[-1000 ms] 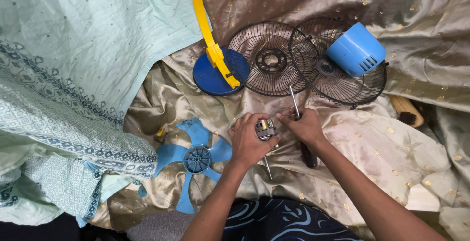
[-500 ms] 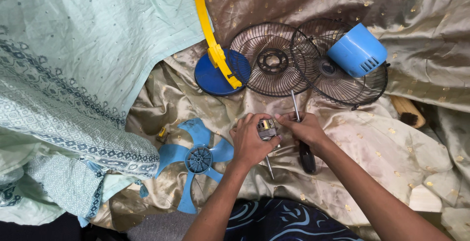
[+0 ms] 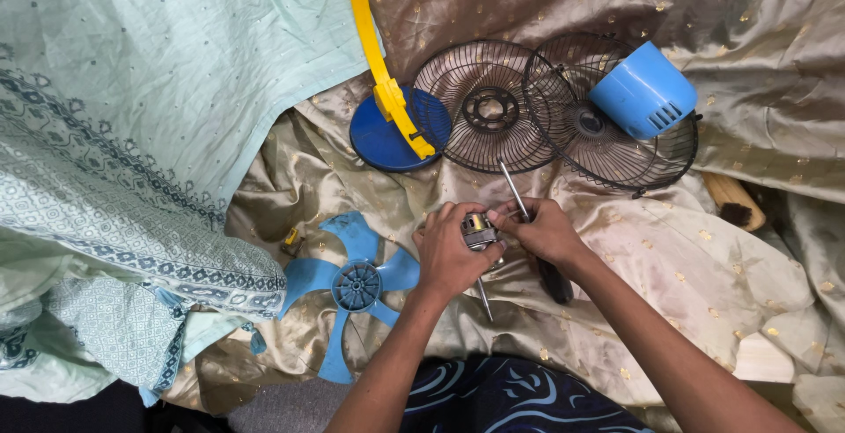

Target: The person disassembles an electric table fan on a bed. They hold the fan motor housing and use a screwdriver to unscrew fasteners, working on the motor and rear cover, and by the end handle the separated rotor and stator components.

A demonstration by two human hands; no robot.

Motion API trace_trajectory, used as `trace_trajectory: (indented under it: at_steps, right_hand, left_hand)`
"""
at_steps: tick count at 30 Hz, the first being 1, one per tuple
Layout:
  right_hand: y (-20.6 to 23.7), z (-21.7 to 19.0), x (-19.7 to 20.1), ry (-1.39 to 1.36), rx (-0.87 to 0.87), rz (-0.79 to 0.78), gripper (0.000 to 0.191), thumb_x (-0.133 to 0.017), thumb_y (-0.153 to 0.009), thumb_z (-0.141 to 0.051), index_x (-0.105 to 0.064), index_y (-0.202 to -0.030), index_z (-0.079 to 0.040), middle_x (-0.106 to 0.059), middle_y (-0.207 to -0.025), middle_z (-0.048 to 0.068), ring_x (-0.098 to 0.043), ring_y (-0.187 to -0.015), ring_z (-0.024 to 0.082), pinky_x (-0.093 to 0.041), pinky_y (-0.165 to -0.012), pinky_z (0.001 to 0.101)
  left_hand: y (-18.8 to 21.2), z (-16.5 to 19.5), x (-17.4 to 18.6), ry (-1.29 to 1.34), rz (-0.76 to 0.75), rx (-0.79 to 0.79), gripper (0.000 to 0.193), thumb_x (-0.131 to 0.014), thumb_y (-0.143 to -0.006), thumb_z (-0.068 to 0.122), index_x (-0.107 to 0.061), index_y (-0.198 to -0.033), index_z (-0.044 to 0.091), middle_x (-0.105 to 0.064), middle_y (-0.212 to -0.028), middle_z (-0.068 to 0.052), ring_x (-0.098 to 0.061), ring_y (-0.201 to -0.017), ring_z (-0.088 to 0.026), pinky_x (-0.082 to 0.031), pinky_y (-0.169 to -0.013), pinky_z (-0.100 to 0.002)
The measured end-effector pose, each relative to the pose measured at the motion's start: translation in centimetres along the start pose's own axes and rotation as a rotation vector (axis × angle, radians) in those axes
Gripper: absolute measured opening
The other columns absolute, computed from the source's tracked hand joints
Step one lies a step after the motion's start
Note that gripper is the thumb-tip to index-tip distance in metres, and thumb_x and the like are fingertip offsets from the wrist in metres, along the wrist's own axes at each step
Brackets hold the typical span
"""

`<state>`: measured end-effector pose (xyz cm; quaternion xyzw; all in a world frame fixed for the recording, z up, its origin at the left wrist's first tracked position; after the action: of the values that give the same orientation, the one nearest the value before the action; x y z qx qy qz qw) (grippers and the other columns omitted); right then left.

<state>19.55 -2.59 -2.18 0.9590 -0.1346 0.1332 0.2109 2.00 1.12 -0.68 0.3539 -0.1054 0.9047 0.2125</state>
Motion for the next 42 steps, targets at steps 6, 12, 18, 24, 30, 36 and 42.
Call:
trace_trajectory:
  at_steps: [6,12,18,24,30,36,42]
  right_hand:
    - [0.2,-0.6,-0.4,-0.098,-0.036,-0.006,0.039,-0.078,-0.086,-0.041,-0.075,-0.102,-0.006,-0.063,-0.065,0.0,-0.05,-0.048,0.008,-0.038,-0.044,0.0253]
    - [0.1,-0.5,-0.8,-0.105,-0.022,-0.033,0.038,-0.082,-0.083,-0.036,-0.074,-0.101,-0.004,-0.067,-0.069,0.004,-0.053,-0.05,0.008,-0.041,-0.046,0.0235]
    - [0.2,-0.1,-1.0,-0.168,-0.008,0.0,0.034,-0.08,-0.084,-0.032,-0.073,-0.101,-0.003,-0.07,-0.073,0.003,-0.056,-0.049,0.009,-0.042,-0.043,0.025]
    - [0.7,0.0,-1.4,-0.181,-0.006,0.024,0.035,-0.082,-0.083,-0.034,-0.076,-0.093,-0.002,-0.073,-0.076,0.002,-0.062,-0.056,0.007,-0.048,-0.048,0.0233]
    - [0.1,-0.6,-1.2,0.06,0.164,0.126,0.036,-0.087,-0.077,-0.038,-0.08,-0.084,-0.003,-0.074,-0.069,0.003,-0.066,-0.06,0.01,-0.051,-0.055,0.0268]
    - [0.4,-1.8,-1.3,0.415,0.104,0.203,0.041,-0.082,-0.076,-0.05,-0.083,-0.088,-0.01,-0.075,-0.067,0.011,-0.074,-0.064,0.021,-0.057,-0.066,0.0374]
    - [0.0,-2.1,-1.6,0.471,0.108,0.194,0.041,-0.079,-0.081,-0.047,-0.082,-0.087,-0.007,-0.075,-0.072,0.014,-0.075,-0.069,0.027,-0.057,-0.073,0.0421]
  left_hand:
    - [0.2,-0.1,-0.2,-0.02,0.023,-0.005,0.064,-0.085,-0.066,0.04,-0.065,-0.122,0.019,-0.06,-0.119,-0.001,-0.051,-0.125,-0.026,-0.03,-0.108,-0.052]
    - [0.2,-0.1,-0.1,-0.02,0.018,-0.006,0.061,-0.085,-0.066,0.041,-0.067,-0.12,0.019,-0.06,-0.119,-0.001,-0.051,-0.125,-0.025,-0.029,-0.109,-0.052]
    - [0.2,-0.2,0.0,-0.017,0.048,-0.03,0.06,-0.085,-0.065,0.039,-0.068,-0.119,0.02,-0.062,-0.119,0.0,-0.052,-0.125,-0.026,-0.03,-0.109,-0.052]
    - [0.2,-0.3,0.0,-0.03,0.068,-0.048,0.066,-0.086,-0.063,0.039,-0.065,-0.122,0.017,-0.061,-0.121,-0.001,-0.051,-0.124,-0.027,-0.03,-0.108,-0.051]
    - [0.1,-0.2,0.3,-0.022,0.018,-0.011,0.062,-0.085,-0.064,0.037,-0.067,-0.119,0.019,-0.061,-0.12,-0.001,-0.051,-0.125,-0.026,-0.029,-0.111,-0.05]
    - [0.2,-0.1,0.3,-0.013,0.049,-0.027,0.063,-0.085,-0.062,0.038,-0.067,-0.12,0.018,-0.062,-0.12,-0.001,-0.052,-0.125,-0.026,-0.029,-0.11,-0.05]
    - [0.1,-0.2,0.2,-0.006,0.059,-0.025,0.064,-0.084,-0.062,0.037,-0.067,-0.12,0.018,-0.063,-0.121,-0.001,-0.052,-0.124,-0.027,-0.03,-0.11,-0.05]
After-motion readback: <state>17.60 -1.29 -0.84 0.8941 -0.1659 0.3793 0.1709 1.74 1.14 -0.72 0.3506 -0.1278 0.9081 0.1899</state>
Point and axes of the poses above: each hand's wrist, its own y-axis away from the middle knuckle, its own x-axis out of the back of the hand, z = x × y, the point moved 1 cm from there along -y, towards the middle knuckle
